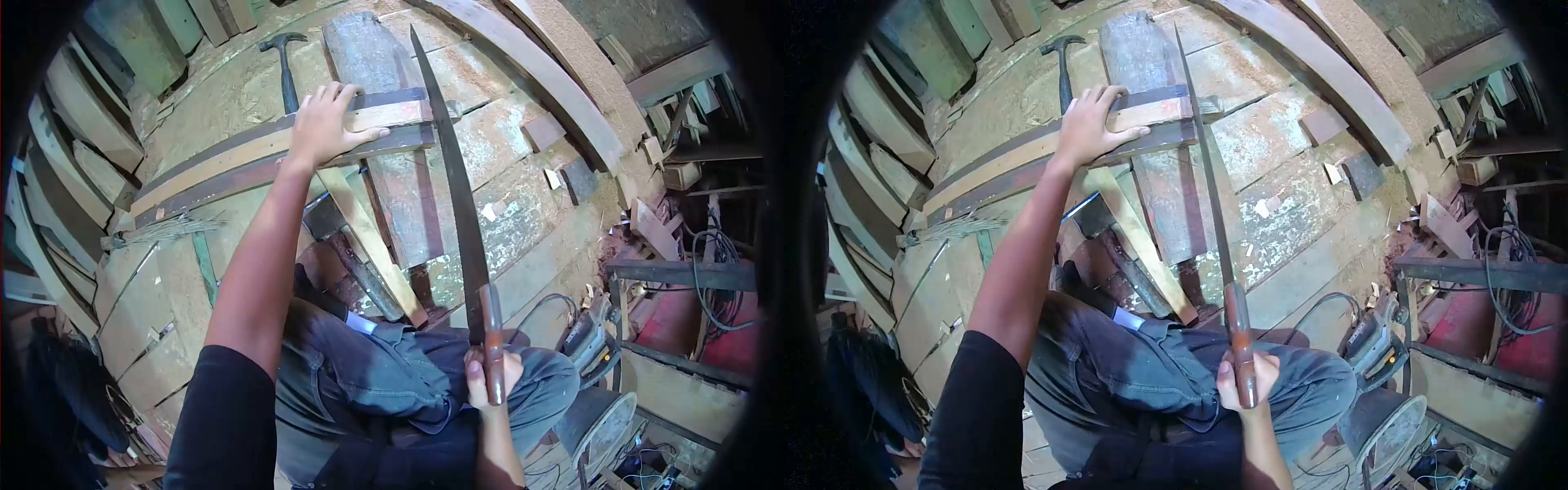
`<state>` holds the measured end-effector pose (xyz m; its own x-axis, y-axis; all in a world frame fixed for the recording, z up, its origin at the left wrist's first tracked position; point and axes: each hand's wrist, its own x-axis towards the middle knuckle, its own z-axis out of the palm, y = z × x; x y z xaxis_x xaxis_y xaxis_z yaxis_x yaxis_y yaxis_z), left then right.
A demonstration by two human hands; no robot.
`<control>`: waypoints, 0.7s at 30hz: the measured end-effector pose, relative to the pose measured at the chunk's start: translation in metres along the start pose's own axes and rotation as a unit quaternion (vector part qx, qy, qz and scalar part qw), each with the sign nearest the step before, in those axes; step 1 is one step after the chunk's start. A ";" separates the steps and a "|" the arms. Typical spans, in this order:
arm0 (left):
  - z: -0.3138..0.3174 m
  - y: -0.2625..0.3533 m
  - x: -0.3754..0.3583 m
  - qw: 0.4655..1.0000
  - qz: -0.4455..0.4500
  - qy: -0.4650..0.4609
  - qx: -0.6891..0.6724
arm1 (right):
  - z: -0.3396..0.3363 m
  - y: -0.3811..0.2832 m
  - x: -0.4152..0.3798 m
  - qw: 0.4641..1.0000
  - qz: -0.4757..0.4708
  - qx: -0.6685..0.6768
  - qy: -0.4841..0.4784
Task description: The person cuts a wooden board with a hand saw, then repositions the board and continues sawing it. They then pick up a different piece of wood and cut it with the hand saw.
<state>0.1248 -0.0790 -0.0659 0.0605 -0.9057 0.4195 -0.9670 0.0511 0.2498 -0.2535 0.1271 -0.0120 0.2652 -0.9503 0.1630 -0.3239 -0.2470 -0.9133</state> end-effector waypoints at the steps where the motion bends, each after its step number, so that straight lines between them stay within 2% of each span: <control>1: 0.000 0.000 0.000 1.000 -0.002 0.000 0.001 | -0.001 -0.002 -0.002 0.998 -0.003 -0.059 -0.024; 7: 0.001 0.000 0.000 1.000 -0.006 0.012 0.009 | 0.009 -0.008 -0.017 0.995 -0.037 -0.089 -0.012; 10: 0.006 -0.003 0.000 1.000 0.005 0.018 0.005 | 0.021 -0.023 0.015 0.993 -0.013 -0.118 -0.006; 11: 0.008 -0.005 0.000 1.000 0.012 0.021 -0.005 | 0.023 -0.016 0.019 0.993 0.023 -0.115 -0.019; 13: 0.005 -0.004 0.001 1.000 0.008 0.017 -0.001 | 0.022 -0.004 0.009 0.994 -0.020 -0.105 0.000; 16: 0.006 -0.004 -0.001 0.999 0.010 0.033 0.002 | 0.012 -0.005 -0.011 0.997 -0.017 -0.075 0.026; 19: 0.005 -0.003 -0.001 1.000 -0.008 0.001 0.004 | 0.011 -0.001 0.003 0.992 -0.037 -0.117 -0.007; 21: 0.006 -0.003 -0.003 1.000 0.001 0.018 0.008 | 0.013 -0.007 0.014 0.990 -0.035 -0.138 -0.009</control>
<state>0.1256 -0.0793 -0.0728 0.0674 -0.8897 0.4516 -0.9710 0.0455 0.2345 -0.2359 0.1181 -0.0080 0.3110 -0.9262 0.2132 -0.5387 -0.3566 -0.7633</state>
